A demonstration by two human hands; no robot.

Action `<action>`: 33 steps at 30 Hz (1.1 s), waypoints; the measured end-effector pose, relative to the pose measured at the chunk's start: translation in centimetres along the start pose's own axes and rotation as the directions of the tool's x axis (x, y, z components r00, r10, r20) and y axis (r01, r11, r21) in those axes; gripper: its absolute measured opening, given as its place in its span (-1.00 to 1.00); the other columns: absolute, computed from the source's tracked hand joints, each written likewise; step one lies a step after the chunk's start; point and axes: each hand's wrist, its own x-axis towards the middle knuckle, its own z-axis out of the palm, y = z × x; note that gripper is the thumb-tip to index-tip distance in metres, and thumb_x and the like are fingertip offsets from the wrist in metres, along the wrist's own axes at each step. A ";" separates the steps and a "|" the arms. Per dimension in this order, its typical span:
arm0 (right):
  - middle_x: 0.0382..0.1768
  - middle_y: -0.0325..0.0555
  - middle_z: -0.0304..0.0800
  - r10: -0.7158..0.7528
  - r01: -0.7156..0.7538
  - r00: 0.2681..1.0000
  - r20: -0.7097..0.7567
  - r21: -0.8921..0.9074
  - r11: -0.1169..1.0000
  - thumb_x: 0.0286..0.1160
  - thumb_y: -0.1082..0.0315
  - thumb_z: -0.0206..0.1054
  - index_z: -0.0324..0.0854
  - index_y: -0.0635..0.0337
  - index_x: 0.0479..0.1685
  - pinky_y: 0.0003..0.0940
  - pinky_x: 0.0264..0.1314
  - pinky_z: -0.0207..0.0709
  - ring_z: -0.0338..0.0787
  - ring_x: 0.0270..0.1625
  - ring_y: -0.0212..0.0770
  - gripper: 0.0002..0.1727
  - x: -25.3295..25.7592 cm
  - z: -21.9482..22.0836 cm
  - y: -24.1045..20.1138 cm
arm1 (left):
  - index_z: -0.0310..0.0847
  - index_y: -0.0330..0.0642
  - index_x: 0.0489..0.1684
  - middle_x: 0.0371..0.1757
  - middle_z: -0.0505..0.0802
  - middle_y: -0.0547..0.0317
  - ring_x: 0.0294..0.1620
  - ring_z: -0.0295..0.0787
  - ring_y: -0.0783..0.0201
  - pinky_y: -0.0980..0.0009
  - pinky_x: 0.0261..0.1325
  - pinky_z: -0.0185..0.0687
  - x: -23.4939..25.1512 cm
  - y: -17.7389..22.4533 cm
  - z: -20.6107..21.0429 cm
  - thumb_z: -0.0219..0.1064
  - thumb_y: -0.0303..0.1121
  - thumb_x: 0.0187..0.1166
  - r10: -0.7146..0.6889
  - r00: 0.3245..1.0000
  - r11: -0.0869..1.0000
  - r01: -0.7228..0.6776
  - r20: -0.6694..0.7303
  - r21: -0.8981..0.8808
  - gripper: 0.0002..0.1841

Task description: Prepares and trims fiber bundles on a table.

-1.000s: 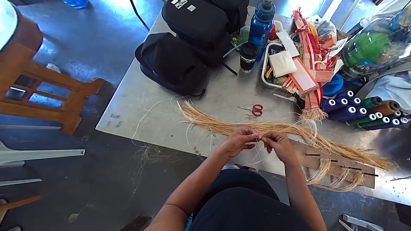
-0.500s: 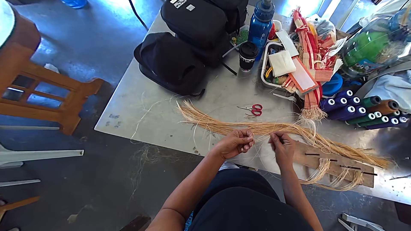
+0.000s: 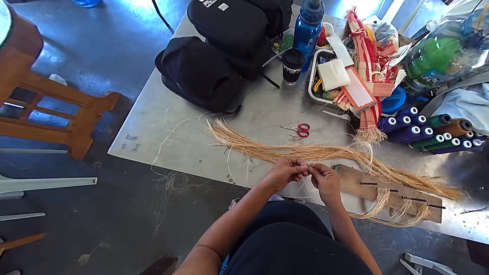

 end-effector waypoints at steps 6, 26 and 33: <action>-0.47 -0.35 0.79 -0.178 0.188 0.982 0.060 -0.270 0.944 0.56 0.54 0.30 0.73 0.34 -0.26 -0.76 -0.40 0.45 0.60 -0.48 -0.69 -0.89 0.2 -1.1 0.6 | 0.67 -0.32 -0.30 -0.49 0.81 0.27 -0.52 0.74 0.50 0.59 -0.35 0.70 0.0 -0.5 1.7 0.33 -0.62 0.61 0.146 0.961 0.973 -0.097 -0.234 0.208 -0.92; -0.71 -0.43 0.55 0.498 -0.439 0.792 0.353 -0.239 0.866 0.62 0.56 0.16 0.67 0.22 -0.44 -0.72 -0.73 0.06 0.26 -0.76 -0.65 -0.74 1.8 -3.9 -2.1 | 0.71 -0.41 0.21 -0.30 0.79 0.22 -0.35 0.65 0.59 0.66 -0.16 0.61 0.6 -1.9 1.0 0.30 -0.58 0.58 0.355 0.927 0.657 -0.342 0.124 0.672 -0.72; -0.69 -0.44 0.54 0.448 -0.351 0.858 0.250 -0.350 0.868 0.51 0.51 0.36 0.65 0.22 -0.43 -0.70 -0.64 0.17 0.33 -0.71 -0.63 -0.86 1.7 -3.4 -1.6 | 0.80 -0.36 -0.12 -0.28 0.78 0.24 -0.36 0.65 0.59 0.66 -0.19 0.61 1.0 -1.8 -0.1 0.34 -0.51 0.60 0.236 0.963 0.695 -0.261 0.130 0.670 -0.87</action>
